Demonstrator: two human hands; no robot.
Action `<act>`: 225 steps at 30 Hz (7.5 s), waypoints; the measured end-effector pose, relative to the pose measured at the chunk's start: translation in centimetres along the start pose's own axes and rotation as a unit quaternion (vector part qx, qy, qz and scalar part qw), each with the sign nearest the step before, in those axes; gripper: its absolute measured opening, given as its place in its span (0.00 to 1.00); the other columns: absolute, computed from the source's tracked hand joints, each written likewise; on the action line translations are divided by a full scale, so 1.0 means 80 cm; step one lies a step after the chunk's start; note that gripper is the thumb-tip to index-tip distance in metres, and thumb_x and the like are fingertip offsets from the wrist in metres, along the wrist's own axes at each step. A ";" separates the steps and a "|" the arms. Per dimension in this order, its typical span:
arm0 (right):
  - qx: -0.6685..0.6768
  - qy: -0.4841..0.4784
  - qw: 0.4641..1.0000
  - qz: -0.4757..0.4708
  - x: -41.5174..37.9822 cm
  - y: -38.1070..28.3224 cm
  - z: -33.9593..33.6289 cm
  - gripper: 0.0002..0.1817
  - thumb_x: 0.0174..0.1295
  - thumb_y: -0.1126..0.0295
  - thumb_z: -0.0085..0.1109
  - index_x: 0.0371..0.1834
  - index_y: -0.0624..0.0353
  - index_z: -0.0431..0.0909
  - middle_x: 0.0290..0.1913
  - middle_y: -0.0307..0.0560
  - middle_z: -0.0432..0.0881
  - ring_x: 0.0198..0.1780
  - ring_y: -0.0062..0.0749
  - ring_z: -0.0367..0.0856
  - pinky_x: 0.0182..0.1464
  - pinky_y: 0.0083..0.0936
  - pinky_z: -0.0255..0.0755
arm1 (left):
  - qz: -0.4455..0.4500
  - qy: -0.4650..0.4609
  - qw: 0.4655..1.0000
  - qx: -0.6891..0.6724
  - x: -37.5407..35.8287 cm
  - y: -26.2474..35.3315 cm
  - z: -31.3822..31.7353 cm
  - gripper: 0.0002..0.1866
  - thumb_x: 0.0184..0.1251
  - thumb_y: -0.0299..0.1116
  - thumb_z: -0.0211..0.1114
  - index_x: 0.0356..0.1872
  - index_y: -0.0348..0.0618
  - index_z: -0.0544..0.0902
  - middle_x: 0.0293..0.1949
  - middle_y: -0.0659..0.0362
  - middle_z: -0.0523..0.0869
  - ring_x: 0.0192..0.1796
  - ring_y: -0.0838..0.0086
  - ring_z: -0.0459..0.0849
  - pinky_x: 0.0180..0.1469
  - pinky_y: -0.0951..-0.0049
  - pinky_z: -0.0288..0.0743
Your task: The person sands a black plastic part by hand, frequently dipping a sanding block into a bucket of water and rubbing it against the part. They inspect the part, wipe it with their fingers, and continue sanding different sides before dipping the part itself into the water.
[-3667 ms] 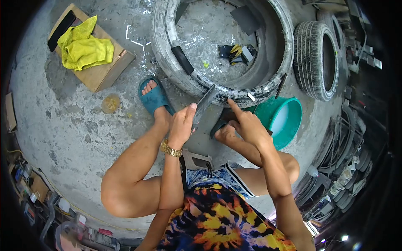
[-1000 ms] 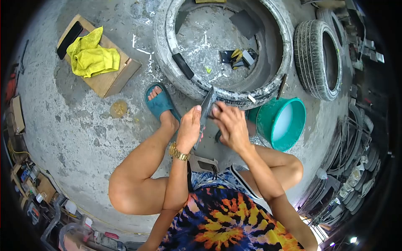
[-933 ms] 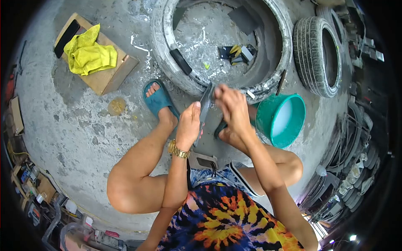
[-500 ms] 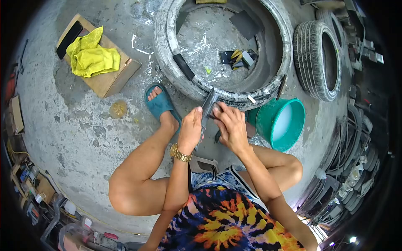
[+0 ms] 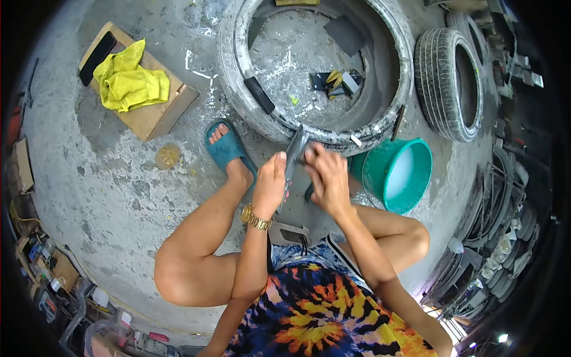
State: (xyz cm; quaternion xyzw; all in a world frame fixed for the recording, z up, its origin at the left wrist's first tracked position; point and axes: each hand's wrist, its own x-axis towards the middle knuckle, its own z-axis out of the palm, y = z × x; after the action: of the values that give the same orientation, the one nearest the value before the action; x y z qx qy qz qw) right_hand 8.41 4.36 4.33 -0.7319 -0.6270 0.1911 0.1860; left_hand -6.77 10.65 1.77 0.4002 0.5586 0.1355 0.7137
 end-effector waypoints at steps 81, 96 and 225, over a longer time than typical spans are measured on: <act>0.053 -0.076 0.994 -0.050 0.037 0.035 -0.006 0.26 0.62 0.71 0.62 0.66 0.53 0.75 0.68 0.57 0.71 0.65 0.55 0.72 0.67 0.43 0.67 | -0.018 -0.006 0.987 -0.161 -0.002 -0.022 0.022 0.29 0.83 0.51 0.40 0.31 0.38 0.78 0.22 0.57 0.80 0.16 0.73 0.78 0.18 0.72 0.74; -0.045 -0.030 0.998 -0.032 0.015 0.023 -0.002 0.27 0.61 0.74 0.56 0.67 0.51 0.75 0.69 0.50 0.72 0.60 0.50 0.73 0.62 0.46 0.65 | 0.053 0.027 0.996 -0.062 0.001 -0.018 0.021 0.26 0.83 0.47 0.44 0.36 0.33 0.80 0.28 0.53 0.83 0.27 0.71 0.80 0.33 0.69 0.75; 0.629 0.571 0.526 0.043 -0.276 0.200 -0.386 0.27 0.71 0.71 0.60 0.72 0.59 0.66 0.63 0.56 0.78 0.60 0.35 0.81 0.61 0.30 0.78 | -0.076 -0.301 0.881 0.357 0.078 -0.046 0.514 0.25 0.79 0.52 0.47 0.52 0.40 0.80 0.42 0.49 0.85 0.34 0.70 0.84 0.32 0.69 0.78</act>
State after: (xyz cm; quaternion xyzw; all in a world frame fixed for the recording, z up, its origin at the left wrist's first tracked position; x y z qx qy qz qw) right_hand 34.72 -20.77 23.63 -0.4036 -0.0717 0.0852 0.9082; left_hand 31.70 -4.98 -2.90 0.6056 0.3558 -0.2553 0.6644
